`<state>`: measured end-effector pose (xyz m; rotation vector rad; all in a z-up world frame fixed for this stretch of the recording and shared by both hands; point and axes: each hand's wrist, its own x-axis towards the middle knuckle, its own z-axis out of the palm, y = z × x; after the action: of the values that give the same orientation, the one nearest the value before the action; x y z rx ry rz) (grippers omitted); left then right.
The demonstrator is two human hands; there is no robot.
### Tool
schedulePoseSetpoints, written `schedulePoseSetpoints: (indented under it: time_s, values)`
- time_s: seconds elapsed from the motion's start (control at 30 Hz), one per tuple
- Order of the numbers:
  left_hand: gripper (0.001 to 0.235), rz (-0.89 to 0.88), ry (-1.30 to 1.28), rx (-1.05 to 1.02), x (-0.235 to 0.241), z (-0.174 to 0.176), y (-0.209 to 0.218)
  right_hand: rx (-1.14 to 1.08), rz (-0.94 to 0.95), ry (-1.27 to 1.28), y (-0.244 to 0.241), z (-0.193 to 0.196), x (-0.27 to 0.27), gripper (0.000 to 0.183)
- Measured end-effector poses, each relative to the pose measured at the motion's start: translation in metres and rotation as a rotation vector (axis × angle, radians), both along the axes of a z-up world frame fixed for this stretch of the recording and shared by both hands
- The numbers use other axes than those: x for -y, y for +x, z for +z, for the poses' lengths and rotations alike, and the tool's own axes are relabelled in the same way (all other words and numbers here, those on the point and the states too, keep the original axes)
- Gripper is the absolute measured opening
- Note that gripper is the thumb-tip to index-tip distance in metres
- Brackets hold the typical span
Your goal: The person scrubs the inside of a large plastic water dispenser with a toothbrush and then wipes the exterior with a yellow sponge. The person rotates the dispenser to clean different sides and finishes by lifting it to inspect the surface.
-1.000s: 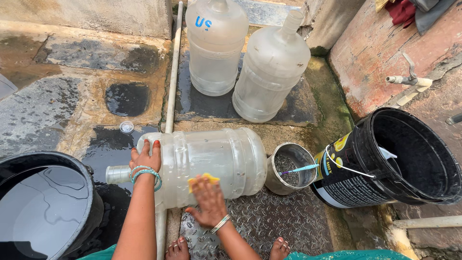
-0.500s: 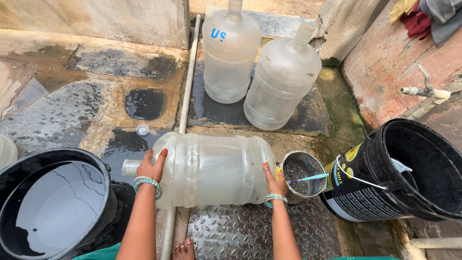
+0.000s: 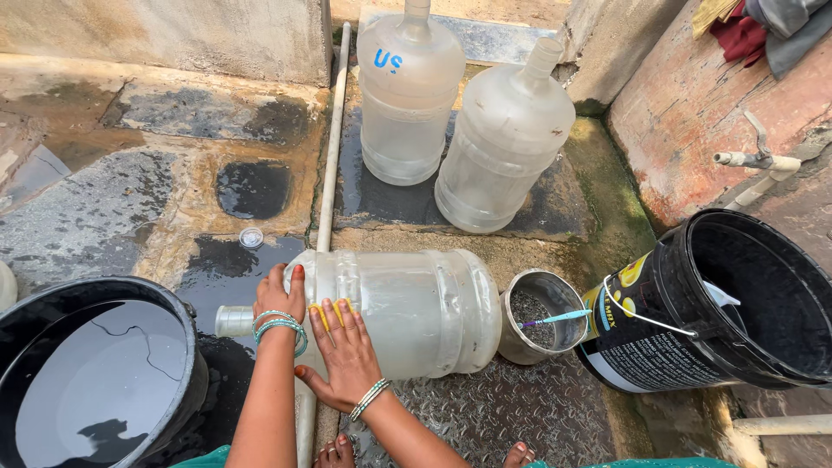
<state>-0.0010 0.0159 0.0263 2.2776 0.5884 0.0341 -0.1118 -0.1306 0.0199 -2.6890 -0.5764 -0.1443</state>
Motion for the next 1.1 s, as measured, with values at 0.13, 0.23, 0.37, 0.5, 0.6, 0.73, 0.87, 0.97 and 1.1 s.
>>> schedulePoseSetpoints:
  time_s: [0.13, 0.23, 0.37, 0.5, 0.6, 0.73, 0.87, 0.97, 1.1]
  values:
    - [0.055, 0.007, -0.018, 0.026, -0.003, 0.000, 0.001, -0.027, -0.278, -0.049, 0.038, 0.001, 0.070, 0.093]
    - [0.052, 0.065, -0.047, 0.027, 0.001, -0.002, 0.000, -0.191, -0.652, -0.185, 0.072, 0.004, 0.161, 0.095]
    - [0.049, 0.089, -0.054, 0.026, 0.001, 0.000, 0.005, -0.181, -0.653, -0.057, 0.078, 0.009, 0.155, 0.095]
    - [0.049, 0.103, -0.053, 0.012, 0.003, -0.003, 0.006, 0.064, -0.125, -0.045, 0.025, -0.002, 0.039, 0.096]
    - [0.049, 0.092, -0.029, 0.018, 0.000, -0.004, 0.005, 0.070, 0.078, 0.010, 0.025, -0.003, 0.000, 0.089]
    - [0.050, 0.065, -0.038, 0.059, 0.001, 0.000, 0.004, -0.139, -0.068, 0.022, 0.122, 0.013, 0.018, 0.076]
    - [0.050, 0.095, -0.046, 0.013, 0.002, 0.004, 0.002, -0.616, -0.251, -0.117, 0.202, 0.028, 0.033, 0.081]
    - [0.050, 0.102, -0.031, -0.027, 0.003, 0.003, 0.007, -0.382, -0.177, -0.040, 0.163, 0.020, 0.016, 0.077]
    - [0.052, 0.075, -0.044, -0.004, -0.002, 0.001, 0.019, 0.065, -0.002, 0.033, 0.032, -0.018, -0.002, 0.080]
